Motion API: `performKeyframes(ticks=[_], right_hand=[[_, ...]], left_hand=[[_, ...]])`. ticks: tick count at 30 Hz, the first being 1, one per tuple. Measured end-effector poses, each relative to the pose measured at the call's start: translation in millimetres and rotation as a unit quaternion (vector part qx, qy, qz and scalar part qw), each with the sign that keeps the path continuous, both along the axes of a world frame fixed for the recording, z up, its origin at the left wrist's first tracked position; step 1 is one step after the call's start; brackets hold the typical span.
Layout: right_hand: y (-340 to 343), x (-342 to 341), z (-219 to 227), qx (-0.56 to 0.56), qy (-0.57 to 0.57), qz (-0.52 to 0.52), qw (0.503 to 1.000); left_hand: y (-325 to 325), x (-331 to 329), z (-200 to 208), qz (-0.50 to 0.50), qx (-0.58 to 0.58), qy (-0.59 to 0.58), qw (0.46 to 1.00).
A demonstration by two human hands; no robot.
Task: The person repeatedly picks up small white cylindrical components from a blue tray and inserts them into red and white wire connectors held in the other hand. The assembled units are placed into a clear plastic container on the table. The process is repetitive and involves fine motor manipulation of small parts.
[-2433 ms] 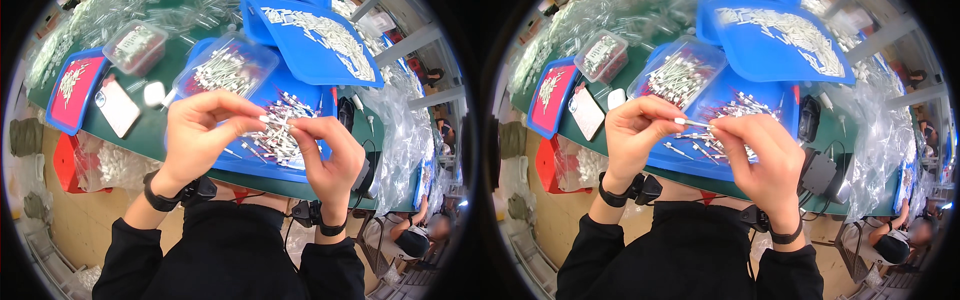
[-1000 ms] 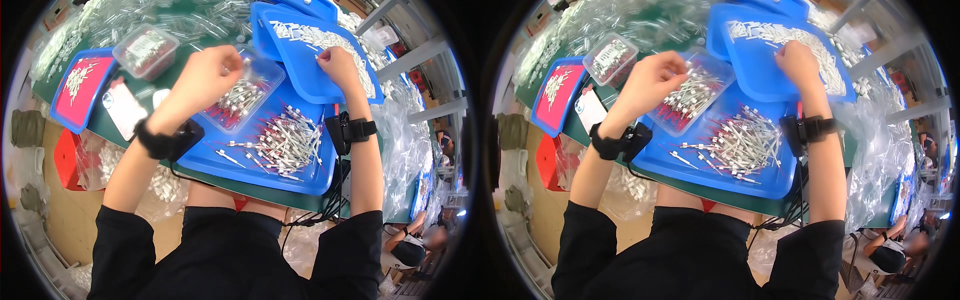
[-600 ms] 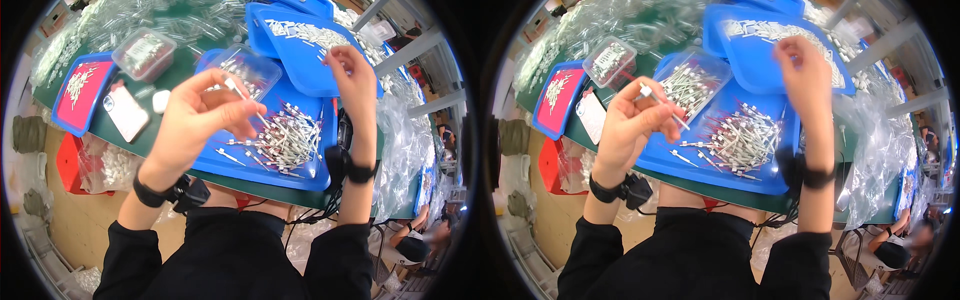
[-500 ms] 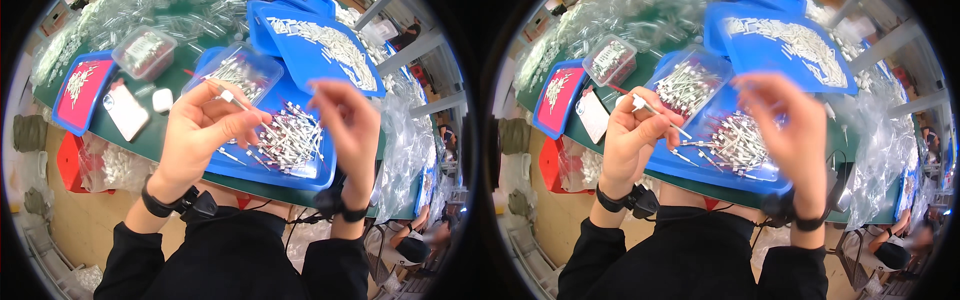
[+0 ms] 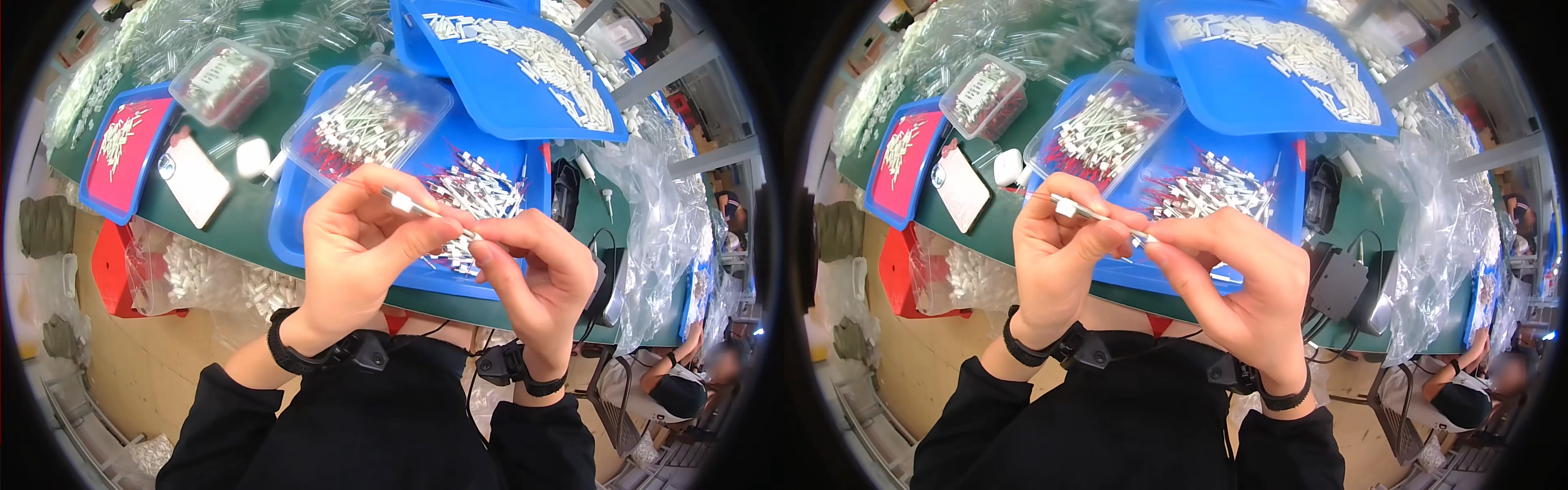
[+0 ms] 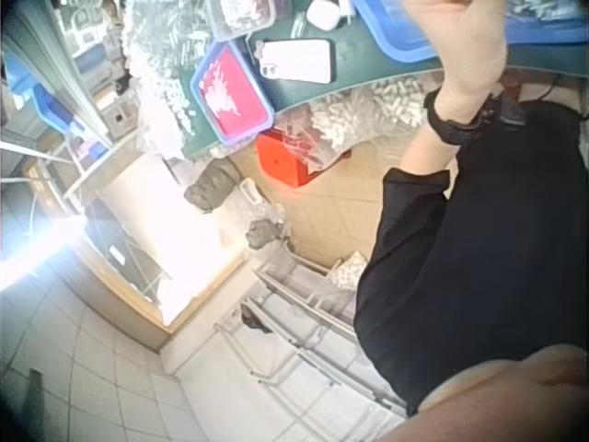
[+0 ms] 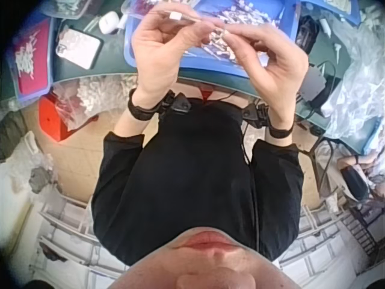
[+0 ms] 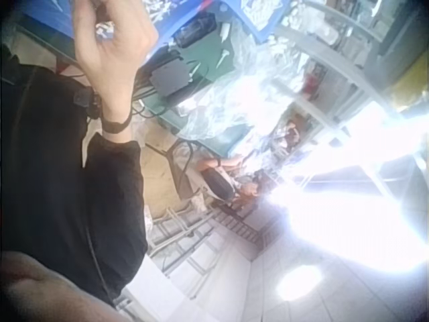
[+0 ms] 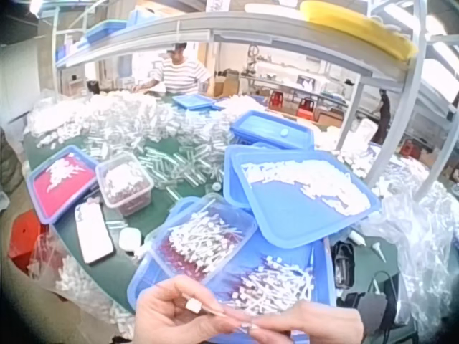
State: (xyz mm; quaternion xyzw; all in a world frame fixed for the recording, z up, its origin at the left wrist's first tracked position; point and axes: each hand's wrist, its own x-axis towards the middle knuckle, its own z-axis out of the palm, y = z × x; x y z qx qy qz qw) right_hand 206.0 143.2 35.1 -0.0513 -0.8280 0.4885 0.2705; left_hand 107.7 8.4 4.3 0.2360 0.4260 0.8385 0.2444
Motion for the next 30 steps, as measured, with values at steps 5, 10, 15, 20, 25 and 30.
performKeyframes(ticks=[5, 10, 15, 20, 25, 30], right_hand=[[2.8, -1.8, -3.2, 0.082, 0.003, -0.073, 0.994], [10.4, -8.3, -4.2, 0.25, 0.069, -0.021, 0.966], [5.6, -13.6, -6.7, 0.281, 0.095, -0.01, 0.955], [0.9, -12.4, -8.5, 0.264, 0.09, 0.005, 0.96], [2.3, -15.1, -10.4, 0.339, 0.101, 0.043, 0.934], [2.5, -19.4, -19.5, 0.382, 0.065, 0.079, 0.918]], left_hand=[[-1.6, -10.1, 0.0, 0.047, -0.047, 0.102, 0.993], [-11.4, -16.0, -3.7, 0.025, -0.097, 0.152, 0.983], [-10.9, -14.6, -6.2, 0.006, -0.075, 0.14, 0.987], [-15.8, -15.9, -7.7, -0.02, -0.087, 0.106, 0.99], [-21.4, -23.9, -10.0, -0.056, -0.117, 0.117, 0.985], [-22.4, -34.8, -5.9, -0.092, -0.202, 0.215, 0.951]])
